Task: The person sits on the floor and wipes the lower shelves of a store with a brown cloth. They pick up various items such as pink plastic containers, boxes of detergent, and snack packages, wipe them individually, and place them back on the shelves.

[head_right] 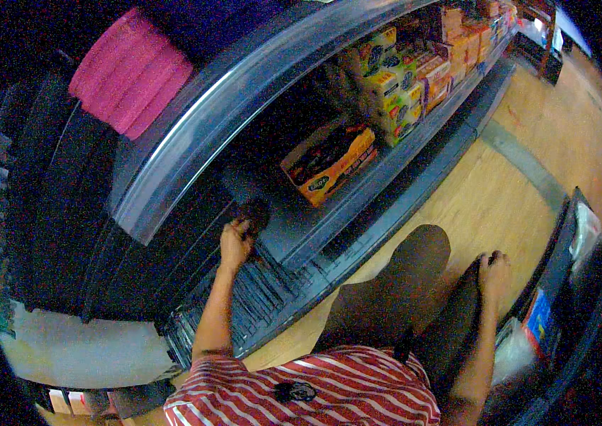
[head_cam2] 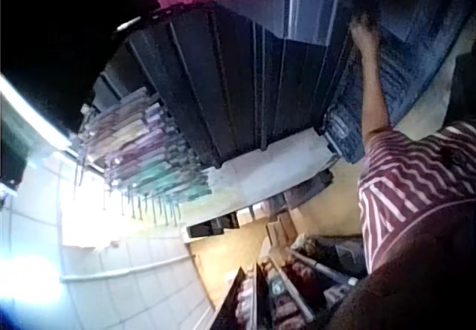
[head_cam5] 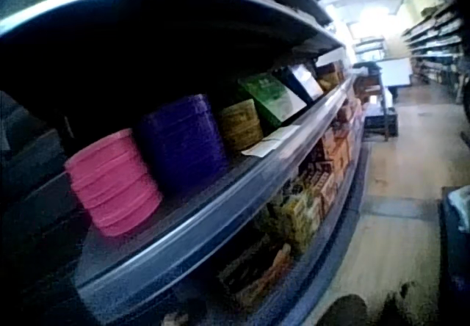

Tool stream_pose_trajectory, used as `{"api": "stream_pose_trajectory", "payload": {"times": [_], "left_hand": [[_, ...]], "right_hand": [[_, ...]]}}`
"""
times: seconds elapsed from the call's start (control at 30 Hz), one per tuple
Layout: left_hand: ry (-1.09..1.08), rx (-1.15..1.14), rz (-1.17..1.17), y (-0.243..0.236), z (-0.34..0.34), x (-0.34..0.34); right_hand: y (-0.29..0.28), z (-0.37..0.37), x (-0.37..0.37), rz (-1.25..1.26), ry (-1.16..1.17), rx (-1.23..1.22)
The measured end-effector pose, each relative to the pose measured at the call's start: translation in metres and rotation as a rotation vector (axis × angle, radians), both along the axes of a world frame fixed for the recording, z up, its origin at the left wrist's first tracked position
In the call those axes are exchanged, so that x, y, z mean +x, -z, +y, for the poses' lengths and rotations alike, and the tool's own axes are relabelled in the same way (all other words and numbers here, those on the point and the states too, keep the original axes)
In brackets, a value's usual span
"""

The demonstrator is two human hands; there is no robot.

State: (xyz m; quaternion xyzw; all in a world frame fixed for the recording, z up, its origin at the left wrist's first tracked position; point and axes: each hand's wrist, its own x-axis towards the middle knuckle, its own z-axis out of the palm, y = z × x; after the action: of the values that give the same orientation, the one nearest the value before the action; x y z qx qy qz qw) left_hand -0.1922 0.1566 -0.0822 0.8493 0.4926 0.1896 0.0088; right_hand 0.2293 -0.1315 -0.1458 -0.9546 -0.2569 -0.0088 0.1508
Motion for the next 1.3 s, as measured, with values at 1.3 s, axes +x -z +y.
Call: {"api": "stream_pose_trajectory", "payload": {"times": [1.3], "left_hand": [[0.143, -0.367, 0.755, -0.068, -0.105, 0.043]], "right_hand": [[-0.019, -0.009, -0.005, 0.122, 0.069, -0.005]]}}
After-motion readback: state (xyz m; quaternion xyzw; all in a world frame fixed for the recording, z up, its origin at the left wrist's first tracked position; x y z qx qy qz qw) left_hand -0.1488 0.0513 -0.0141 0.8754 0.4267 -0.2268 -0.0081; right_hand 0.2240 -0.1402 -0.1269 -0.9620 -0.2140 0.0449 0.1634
